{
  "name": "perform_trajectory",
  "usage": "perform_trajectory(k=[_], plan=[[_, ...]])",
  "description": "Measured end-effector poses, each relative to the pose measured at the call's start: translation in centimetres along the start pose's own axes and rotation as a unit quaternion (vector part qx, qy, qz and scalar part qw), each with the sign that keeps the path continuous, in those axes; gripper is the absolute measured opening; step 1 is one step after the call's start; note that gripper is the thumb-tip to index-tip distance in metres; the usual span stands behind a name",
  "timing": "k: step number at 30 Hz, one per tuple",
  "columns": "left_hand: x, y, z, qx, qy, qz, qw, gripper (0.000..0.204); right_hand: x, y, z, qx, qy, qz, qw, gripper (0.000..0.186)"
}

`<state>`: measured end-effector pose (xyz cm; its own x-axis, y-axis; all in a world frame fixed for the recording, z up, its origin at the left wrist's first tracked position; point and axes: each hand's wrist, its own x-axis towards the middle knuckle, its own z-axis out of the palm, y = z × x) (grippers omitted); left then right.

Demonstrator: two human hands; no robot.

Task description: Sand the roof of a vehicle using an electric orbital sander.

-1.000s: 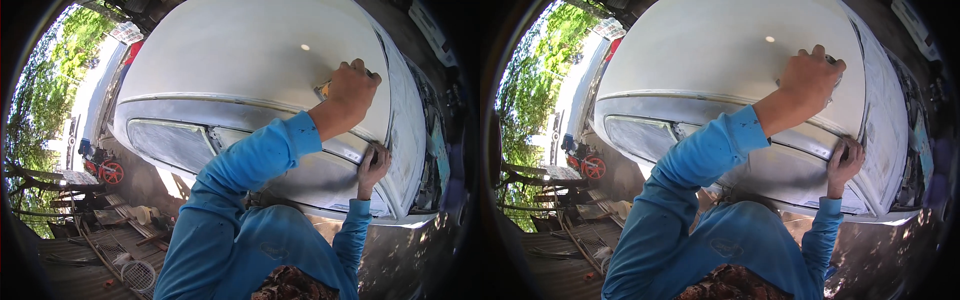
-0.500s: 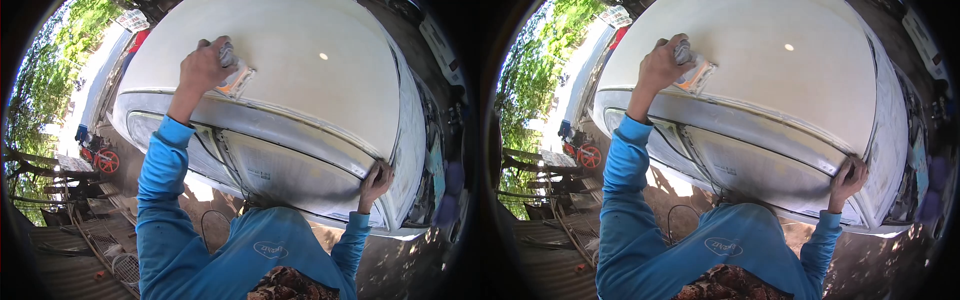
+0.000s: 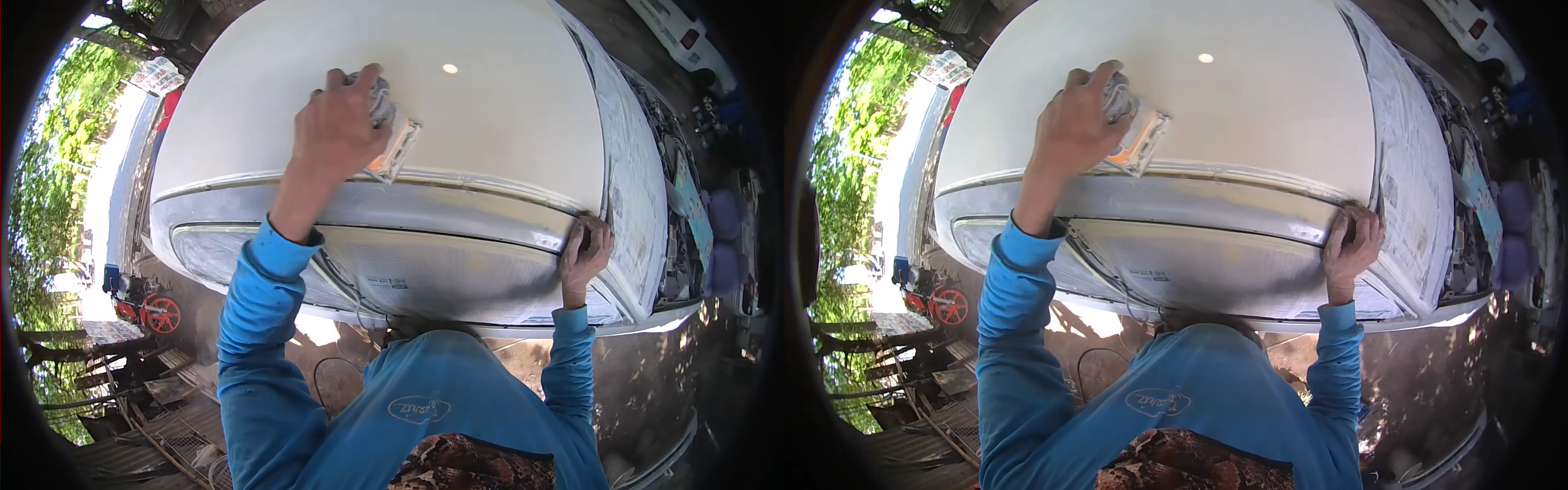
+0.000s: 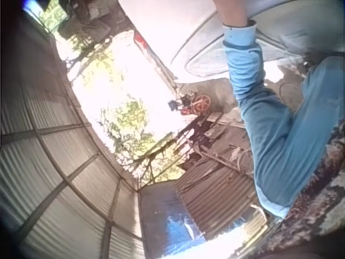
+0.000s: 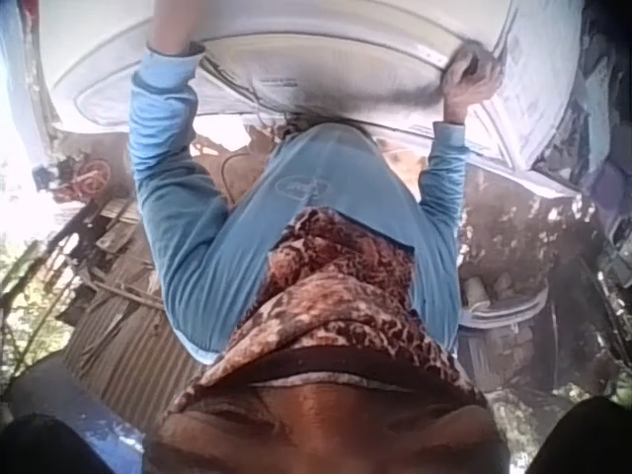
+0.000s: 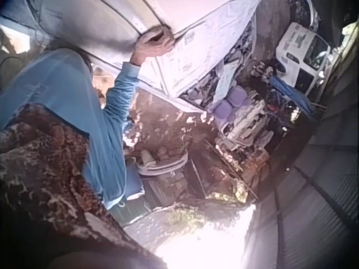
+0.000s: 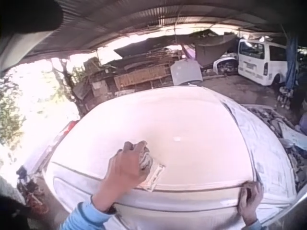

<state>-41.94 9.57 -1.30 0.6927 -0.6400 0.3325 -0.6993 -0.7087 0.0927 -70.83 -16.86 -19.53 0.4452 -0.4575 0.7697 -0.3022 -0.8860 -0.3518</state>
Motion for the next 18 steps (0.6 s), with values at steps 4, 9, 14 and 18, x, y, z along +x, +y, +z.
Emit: perform_trajectory(k=[4,9,14,18], plan=[[1.6,9.3,1.9,-0.05,-0.009,0.083,0.995,0.064,0.5,-1.0,-0.5,0.011,0.002,0.016,1.0,0.016],[4.2,18.4,4.4,-0.069,-0.01,0.139,0.988,0.057,3.4,-5.0,-1.2,0.139,-0.074,0.052,0.986,0.068],[4.6,23.0,5.0,-0.198,-0.032,0.151,0.968,0.061,8.5,-7.0,1.3,0.196,-0.082,0.079,0.974,0.098],[2.2,18.8,5.2,-0.414,0.05,0.232,0.879,0.065,10.9,-4.8,2.5,0.231,-0.092,0.153,0.957,0.104]])
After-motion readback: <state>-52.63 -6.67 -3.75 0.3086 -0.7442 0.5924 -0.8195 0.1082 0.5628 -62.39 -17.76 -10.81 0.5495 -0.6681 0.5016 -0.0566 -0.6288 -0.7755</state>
